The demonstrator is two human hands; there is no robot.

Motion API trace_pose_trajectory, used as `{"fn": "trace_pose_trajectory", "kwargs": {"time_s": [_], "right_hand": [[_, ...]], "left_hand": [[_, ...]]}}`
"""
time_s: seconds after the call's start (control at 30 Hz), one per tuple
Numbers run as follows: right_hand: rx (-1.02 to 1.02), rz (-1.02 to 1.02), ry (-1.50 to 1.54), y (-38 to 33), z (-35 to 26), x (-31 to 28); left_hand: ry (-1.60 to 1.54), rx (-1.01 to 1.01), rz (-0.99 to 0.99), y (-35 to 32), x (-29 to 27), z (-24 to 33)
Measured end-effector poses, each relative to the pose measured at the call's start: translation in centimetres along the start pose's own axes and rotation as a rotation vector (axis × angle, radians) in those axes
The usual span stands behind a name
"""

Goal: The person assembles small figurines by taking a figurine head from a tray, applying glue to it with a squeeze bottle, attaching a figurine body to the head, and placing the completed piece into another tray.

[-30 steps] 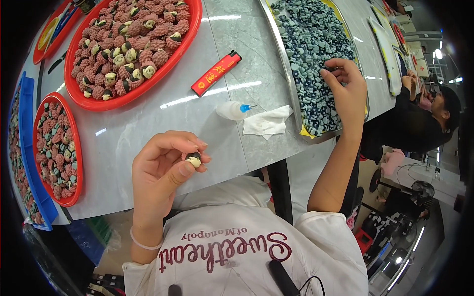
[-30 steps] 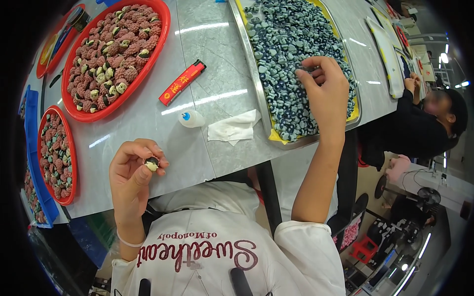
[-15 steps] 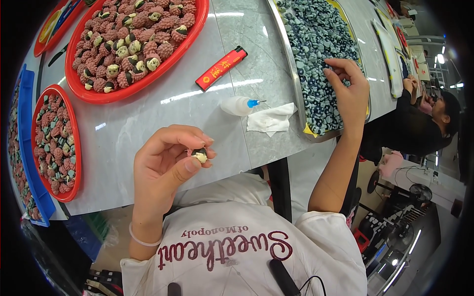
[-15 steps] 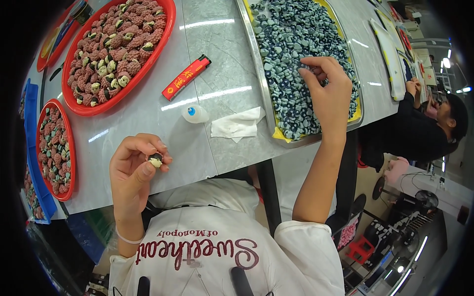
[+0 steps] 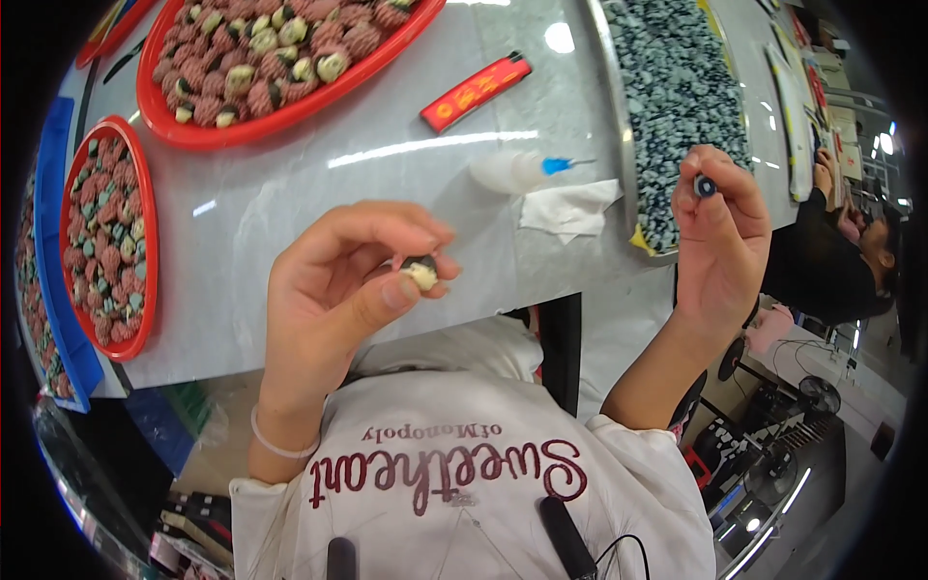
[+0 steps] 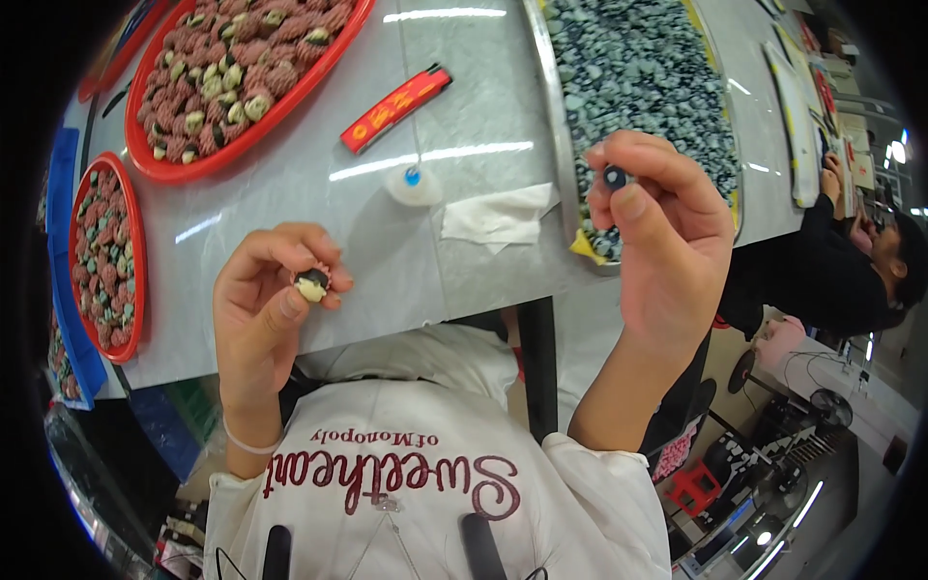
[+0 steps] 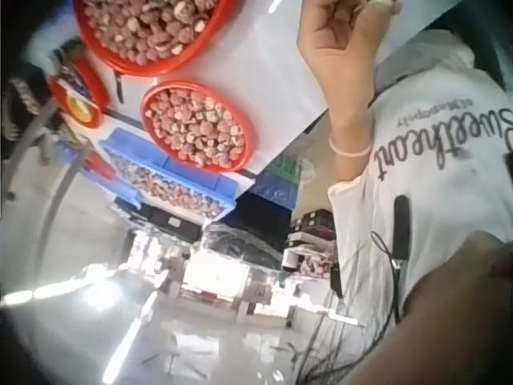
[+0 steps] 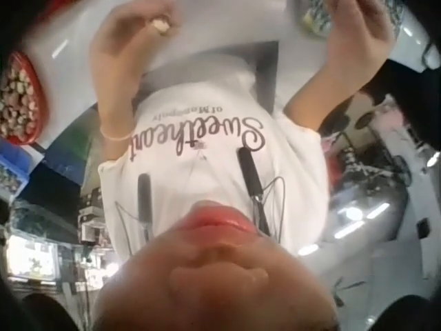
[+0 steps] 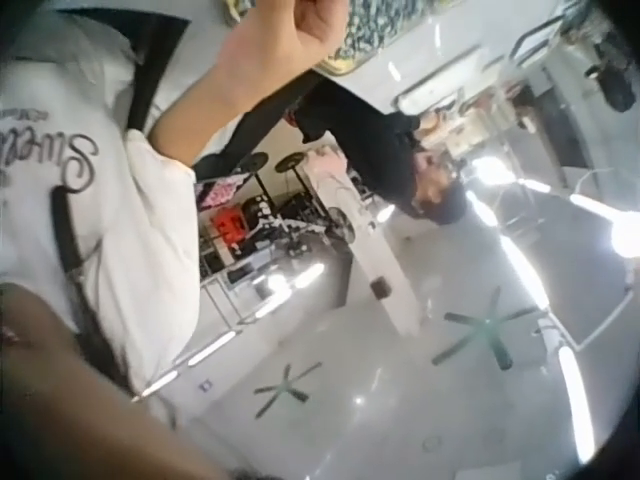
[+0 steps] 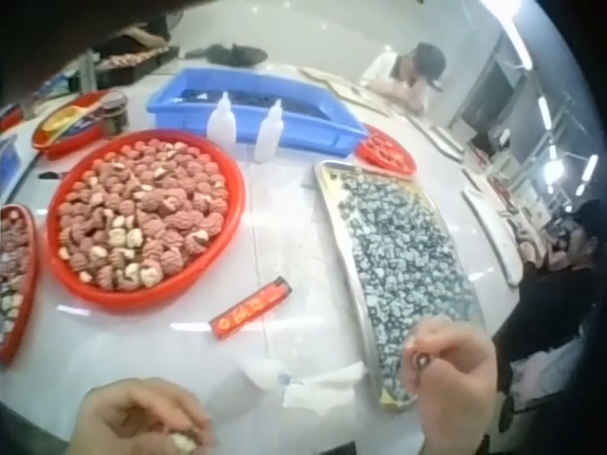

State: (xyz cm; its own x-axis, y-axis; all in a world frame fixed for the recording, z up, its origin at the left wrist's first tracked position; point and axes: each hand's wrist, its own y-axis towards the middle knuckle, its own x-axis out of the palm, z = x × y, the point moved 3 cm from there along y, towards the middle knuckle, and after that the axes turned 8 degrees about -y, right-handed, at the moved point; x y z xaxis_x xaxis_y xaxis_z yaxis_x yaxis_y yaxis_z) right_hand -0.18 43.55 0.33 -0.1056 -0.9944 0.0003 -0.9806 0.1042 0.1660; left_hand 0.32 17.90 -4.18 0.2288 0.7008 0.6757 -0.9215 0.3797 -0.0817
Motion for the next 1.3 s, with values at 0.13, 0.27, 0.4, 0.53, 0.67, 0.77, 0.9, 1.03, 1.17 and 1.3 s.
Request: {"fn": "trace_pose_trajectory", "kwargs": {"time_s": [0.13, 0.27, 0.4, 0.53, 0.67, 0.77, 0.9, 1.03, 1.17, 1.3], "right_hand": [[0.087, -0.181, 0.23, -1.0, -0.3, 4.0], [0.064, -0.306, 0.092, -2.1, 0.1, 8.0], [-0.111, -0.402, -0.147, -2.2, 0.1, 9.7], [-0.329, -0.272, -0.287, -2.3, 0.1, 10.5], [-0.397, -0.237, -0.389, -2.8, 0.1, 11.0], [-0.341, -0.237, -0.386, -2.9, 0.0, 11.0], [-0.31, -0.187, -0.348, -3.1, 0.5, 11.2], [-0.446, -0.186, -0.427, -3.0, 0.5, 11.3], [-0.506, -0.203, -0.523, -2.9, 0.2, 11.3], [-0.49, -0.182, -0.512, -2.9, 0.3, 11.5]], "left_hand": [[-0.06, 0.026, -0.046, 0.0, -0.1, 0.0], [0.033, -0.023, 0.049, 0.1, 0.1, -0.1], [0.009, -0.001, 0.059, -0.1, -0.1, -0.1], [-0.004, 0.022, 0.07, 0.0, -0.2, -0.1], [-0.01, 0.011, 0.07, -0.1, -0.5, -0.2], [-0.015, 0.004, 0.084, -0.2, -0.5, -0.1], [-0.003, 0.024, 0.092, -0.2, -0.4, -0.2], [-0.014, 0.0, 0.08, -0.2, -0.6, -0.4], [-0.039, -0.03, 0.074, -0.1, -0.6, -0.3], [-0.013, -0.029, 0.079, 0.1, -0.7, -0.1]]}}
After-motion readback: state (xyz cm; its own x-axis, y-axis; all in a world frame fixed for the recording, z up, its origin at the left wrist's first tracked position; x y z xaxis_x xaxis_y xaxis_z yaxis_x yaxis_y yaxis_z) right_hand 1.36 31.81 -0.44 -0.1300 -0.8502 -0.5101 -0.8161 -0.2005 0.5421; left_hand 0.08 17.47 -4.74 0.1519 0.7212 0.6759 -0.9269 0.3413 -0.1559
